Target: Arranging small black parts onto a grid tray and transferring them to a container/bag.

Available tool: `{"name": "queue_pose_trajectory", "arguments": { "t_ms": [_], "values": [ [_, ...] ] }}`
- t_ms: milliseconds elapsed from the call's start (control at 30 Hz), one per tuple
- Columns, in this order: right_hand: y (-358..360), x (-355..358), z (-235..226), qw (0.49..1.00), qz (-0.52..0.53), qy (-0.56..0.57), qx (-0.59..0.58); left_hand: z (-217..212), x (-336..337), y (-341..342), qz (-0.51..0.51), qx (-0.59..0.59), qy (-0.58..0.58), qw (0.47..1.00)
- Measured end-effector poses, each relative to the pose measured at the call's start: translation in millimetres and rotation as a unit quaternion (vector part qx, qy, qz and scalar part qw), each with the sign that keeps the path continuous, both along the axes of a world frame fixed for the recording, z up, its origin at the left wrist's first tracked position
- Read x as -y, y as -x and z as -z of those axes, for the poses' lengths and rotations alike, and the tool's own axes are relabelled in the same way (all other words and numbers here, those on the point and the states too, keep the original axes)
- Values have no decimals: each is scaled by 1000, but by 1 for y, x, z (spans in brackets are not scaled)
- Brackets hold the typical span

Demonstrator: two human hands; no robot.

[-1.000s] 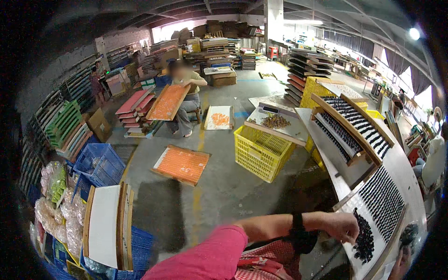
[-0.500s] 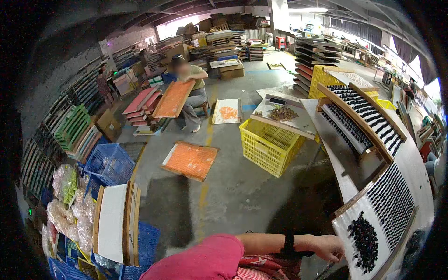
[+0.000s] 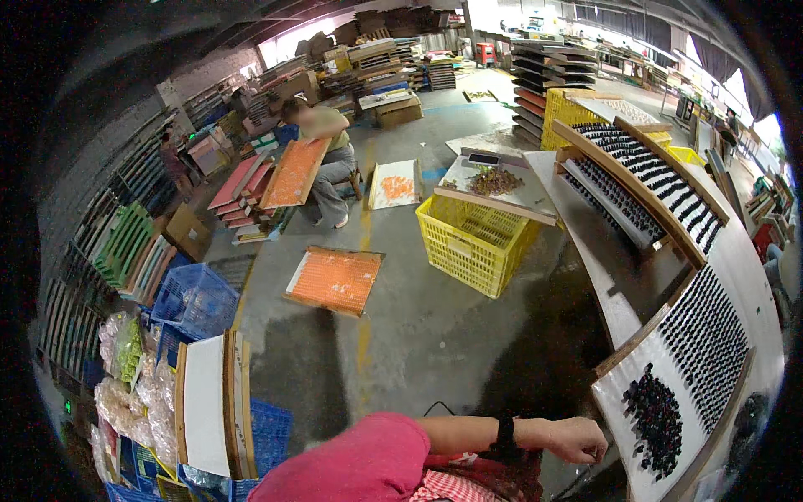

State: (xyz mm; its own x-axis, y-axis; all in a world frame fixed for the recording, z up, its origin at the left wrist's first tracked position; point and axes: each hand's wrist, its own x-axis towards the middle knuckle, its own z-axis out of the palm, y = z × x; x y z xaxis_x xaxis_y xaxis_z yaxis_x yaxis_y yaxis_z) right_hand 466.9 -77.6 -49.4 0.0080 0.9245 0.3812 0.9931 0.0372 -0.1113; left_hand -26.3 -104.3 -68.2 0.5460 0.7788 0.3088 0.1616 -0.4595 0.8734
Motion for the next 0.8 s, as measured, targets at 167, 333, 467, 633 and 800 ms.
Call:
{"name": "queue_pose_trajectory", "arguments": {
  "t_ms": [167, 333, 467, 633, 800],
  "values": [
    [44, 97, -69, 995, 11, -87, 47, -26, 13, 8, 73, 33, 21, 997],
    [238, 88, -147, 992, 26, -101, 66, -62, 21, 12, 94, 77, 125, 985],
    [310, 75, -149, 986, -83, -118, 85, -54, 33, 10, 146, 234, 297, 914],
    [361, 79, -129, 974, -212, -56, 59, -49, 51, 2, 119, 342, 400, 842],
    [410, 80, -96, 950, -302, -73, 1, -28, 71, 19, 144, 571, 326, 740]
  ]
}}
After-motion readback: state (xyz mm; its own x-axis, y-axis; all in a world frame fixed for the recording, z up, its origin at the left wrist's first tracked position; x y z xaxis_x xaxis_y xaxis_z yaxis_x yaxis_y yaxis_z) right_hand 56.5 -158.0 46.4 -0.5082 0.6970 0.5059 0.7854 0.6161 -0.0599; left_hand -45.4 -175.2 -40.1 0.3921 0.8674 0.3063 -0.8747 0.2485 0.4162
